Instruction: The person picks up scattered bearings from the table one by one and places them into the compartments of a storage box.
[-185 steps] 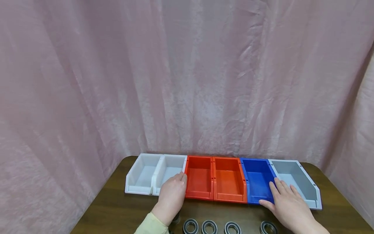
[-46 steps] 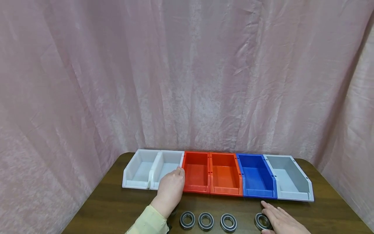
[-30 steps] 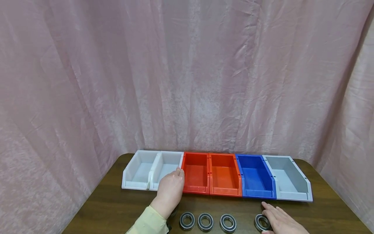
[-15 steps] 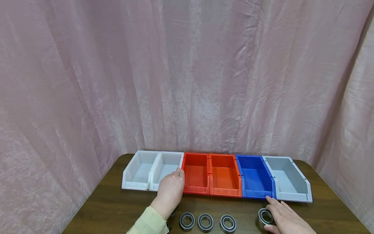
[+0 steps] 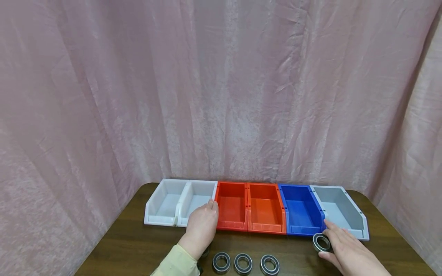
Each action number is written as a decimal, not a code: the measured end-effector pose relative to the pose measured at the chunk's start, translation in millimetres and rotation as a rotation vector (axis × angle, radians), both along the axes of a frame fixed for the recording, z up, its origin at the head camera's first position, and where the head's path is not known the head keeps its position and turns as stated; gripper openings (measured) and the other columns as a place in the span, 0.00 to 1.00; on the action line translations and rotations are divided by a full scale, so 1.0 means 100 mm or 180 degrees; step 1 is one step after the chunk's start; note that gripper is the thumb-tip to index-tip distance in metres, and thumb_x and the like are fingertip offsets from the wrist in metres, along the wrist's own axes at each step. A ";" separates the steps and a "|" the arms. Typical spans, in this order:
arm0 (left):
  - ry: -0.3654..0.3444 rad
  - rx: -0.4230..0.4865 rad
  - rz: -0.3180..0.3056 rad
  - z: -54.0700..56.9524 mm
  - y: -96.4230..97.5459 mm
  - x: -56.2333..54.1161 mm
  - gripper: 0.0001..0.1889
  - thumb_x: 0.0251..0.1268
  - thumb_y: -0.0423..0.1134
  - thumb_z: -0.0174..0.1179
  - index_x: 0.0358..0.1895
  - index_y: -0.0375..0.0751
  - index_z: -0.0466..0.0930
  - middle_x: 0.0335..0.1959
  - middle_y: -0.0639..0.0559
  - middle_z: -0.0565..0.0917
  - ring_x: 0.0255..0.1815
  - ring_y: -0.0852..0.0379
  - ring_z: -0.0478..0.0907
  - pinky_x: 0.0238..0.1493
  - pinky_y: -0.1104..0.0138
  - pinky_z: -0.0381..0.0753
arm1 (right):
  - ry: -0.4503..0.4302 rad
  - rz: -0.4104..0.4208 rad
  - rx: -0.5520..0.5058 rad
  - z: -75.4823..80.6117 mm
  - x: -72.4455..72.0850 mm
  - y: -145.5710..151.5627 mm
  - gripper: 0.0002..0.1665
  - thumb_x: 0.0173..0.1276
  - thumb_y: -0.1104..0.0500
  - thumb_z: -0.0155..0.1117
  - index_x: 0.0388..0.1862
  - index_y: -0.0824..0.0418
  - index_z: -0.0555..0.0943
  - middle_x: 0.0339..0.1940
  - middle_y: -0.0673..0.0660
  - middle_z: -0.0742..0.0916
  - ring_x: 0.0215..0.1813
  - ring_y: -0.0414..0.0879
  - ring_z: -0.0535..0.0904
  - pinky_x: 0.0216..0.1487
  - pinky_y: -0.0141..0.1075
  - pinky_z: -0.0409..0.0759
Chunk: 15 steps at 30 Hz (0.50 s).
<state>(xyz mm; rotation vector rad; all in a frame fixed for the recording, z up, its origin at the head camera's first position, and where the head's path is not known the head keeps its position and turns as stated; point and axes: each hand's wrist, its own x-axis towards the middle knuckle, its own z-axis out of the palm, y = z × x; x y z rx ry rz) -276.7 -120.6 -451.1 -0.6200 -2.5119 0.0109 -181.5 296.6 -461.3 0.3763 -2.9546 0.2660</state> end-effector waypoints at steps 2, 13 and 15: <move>0.0045 -0.0011 -0.0001 -0.01 0.00 0.00 0.23 0.59 0.30 0.82 0.58 0.28 0.89 0.54 0.37 0.91 0.40 0.47 0.92 0.42 0.58 0.93 | 0.0225 0.0030 -0.0025 0.01 0.02 0.03 0.50 0.73 0.45 0.78 0.79 0.75 0.70 0.78 0.76 0.76 0.77 0.73 0.74 0.82 0.26 0.34; 0.0130 -0.0007 -0.0002 -0.04 -0.01 -0.01 0.20 0.61 0.29 0.79 0.57 0.28 0.89 0.53 0.37 0.92 0.39 0.47 0.91 0.40 0.58 0.93 | 0.0633 0.0003 0.0155 0.17 -0.10 0.18 0.36 0.73 0.48 0.79 0.65 0.74 0.79 0.76 0.80 0.76 0.74 0.76 0.76 0.79 0.67 0.64; 0.0137 -0.0017 -0.0011 -0.03 -0.01 -0.01 0.20 0.62 0.29 0.79 0.57 0.28 0.90 0.53 0.37 0.92 0.40 0.47 0.91 0.41 0.58 0.93 | 0.0602 -0.0055 0.0151 0.18 -0.12 0.21 0.38 0.74 0.48 0.78 0.66 0.75 0.77 0.76 0.82 0.75 0.73 0.79 0.75 0.77 0.70 0.66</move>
